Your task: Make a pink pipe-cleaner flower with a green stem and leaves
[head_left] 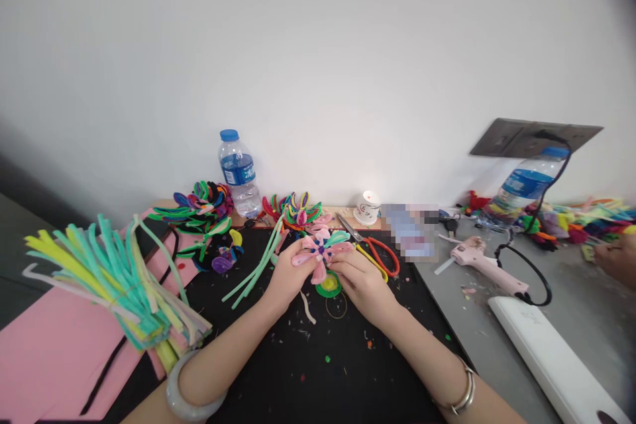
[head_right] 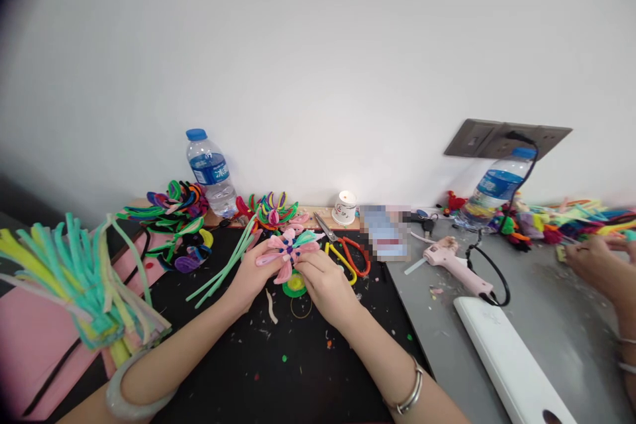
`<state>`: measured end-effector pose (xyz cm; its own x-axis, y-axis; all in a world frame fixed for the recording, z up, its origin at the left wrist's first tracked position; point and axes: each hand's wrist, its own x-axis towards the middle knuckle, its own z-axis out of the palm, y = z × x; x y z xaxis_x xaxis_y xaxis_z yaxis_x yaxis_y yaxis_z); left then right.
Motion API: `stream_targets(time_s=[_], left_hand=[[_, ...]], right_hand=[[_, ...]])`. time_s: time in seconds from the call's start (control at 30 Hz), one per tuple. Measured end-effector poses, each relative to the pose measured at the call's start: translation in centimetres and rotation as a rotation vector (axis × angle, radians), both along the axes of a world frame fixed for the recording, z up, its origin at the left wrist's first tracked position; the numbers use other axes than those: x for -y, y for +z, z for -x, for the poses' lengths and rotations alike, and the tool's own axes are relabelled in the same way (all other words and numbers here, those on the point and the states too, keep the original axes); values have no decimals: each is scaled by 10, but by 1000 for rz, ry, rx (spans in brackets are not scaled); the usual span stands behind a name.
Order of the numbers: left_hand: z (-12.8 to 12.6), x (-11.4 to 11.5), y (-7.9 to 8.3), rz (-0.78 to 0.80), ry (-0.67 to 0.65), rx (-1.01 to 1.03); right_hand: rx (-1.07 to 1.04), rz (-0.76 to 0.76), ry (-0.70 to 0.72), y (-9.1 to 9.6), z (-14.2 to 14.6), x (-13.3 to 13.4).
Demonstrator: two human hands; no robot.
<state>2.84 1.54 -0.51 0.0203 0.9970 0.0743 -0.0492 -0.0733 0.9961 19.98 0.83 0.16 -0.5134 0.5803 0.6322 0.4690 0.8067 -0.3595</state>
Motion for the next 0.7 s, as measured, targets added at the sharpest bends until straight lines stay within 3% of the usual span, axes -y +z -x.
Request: stream_targets(time_s=[0.27,0.7], left_hand=[[0,-2,-7,123,-34,99],[1,-1,-5,173,-92,155]], right_hand=[[41,50,-1,2,1,0],[41,43,-10,2,0,0]])
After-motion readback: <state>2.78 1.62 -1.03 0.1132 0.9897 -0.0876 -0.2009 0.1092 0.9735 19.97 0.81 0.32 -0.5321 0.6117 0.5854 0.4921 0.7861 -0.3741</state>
